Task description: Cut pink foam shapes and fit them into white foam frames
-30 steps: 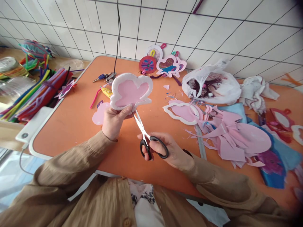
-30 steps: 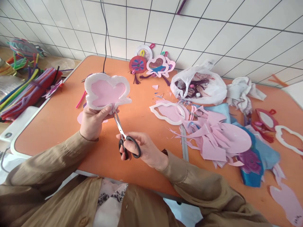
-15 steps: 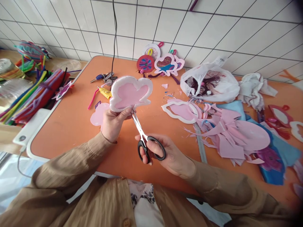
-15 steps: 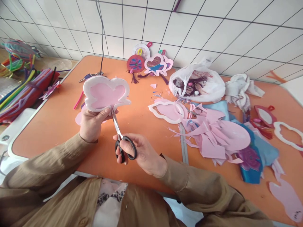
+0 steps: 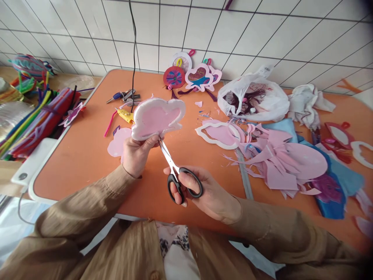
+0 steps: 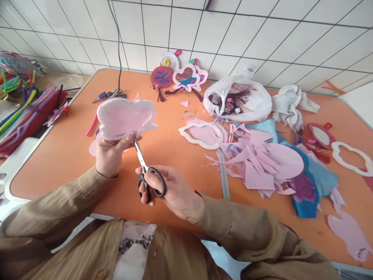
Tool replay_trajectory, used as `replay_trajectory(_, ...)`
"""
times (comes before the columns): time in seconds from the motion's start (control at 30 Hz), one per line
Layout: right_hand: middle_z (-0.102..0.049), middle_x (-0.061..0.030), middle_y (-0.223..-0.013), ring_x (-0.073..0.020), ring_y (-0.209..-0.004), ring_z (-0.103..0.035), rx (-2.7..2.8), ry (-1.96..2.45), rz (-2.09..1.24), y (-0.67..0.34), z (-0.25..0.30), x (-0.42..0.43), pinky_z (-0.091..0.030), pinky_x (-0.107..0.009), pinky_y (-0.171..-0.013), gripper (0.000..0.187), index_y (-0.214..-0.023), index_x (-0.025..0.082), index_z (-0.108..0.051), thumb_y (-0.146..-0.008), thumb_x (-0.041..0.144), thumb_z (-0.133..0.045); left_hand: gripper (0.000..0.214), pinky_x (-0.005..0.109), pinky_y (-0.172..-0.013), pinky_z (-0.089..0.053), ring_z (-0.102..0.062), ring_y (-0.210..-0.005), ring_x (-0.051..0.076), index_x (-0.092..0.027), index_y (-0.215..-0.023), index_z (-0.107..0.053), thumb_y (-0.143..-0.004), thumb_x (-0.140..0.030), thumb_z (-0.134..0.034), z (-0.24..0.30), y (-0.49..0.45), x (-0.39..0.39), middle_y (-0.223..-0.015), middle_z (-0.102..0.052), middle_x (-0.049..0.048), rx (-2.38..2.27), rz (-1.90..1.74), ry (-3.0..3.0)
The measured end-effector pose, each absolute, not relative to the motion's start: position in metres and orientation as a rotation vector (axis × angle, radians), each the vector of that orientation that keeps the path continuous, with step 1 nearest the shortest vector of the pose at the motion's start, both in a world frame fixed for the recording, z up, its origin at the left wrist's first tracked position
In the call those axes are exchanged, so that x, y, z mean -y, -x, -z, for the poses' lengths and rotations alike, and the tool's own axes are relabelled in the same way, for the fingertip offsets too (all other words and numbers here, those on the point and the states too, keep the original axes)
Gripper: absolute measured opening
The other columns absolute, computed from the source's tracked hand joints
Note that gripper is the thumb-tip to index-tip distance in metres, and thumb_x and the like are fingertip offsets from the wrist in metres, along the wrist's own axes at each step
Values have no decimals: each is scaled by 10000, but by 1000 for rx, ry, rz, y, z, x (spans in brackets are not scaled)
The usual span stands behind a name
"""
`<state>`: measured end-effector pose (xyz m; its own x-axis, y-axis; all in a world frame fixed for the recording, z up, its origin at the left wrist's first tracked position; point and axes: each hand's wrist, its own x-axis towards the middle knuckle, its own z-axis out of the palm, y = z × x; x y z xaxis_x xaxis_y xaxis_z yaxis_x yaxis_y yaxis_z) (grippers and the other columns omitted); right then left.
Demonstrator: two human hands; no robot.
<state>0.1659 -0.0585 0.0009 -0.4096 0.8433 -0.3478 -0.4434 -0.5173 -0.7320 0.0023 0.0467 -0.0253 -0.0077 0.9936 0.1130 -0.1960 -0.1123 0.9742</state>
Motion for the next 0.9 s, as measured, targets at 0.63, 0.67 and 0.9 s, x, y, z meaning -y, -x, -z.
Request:
replay_trajectory(0.63,-632,18,-701,-89,-565,-568,715,882,-1994,-165,2,60,-366,-253,-530,469,-1005,160,-697,-823,574,-822,310,280,-643,-672,-799,-729,227,-169,-795,-842,-688,-447,-926,27,-2,-47,-769,-820,60,-971,-1378,-1146)
replay_trajectory(0.67,-629,19,-704,-89,-568,-568,720,880,-1991,-165,2,60,-368,-254,-534,465,-1006,162,-695,-828,573,-818,312,280,-641,-672,-801,-732,228,-169,-800,-843,-684,-446,-930,26,-2,-46,-772,-821,60,-969,-1375,-1136)
replay_trajectory(0.9,-627,16,-706,-99,-572,-567,749,874,-1974,-163,5,62,-375,-268,-537,465,-1053,170,-682,-857,578,-790,297,290,-659,-684,-806,-747,229,-176,-817,-844,-682,-422,-940,24,-2,-45,-791,-825,49,-947,-1346,-1075)
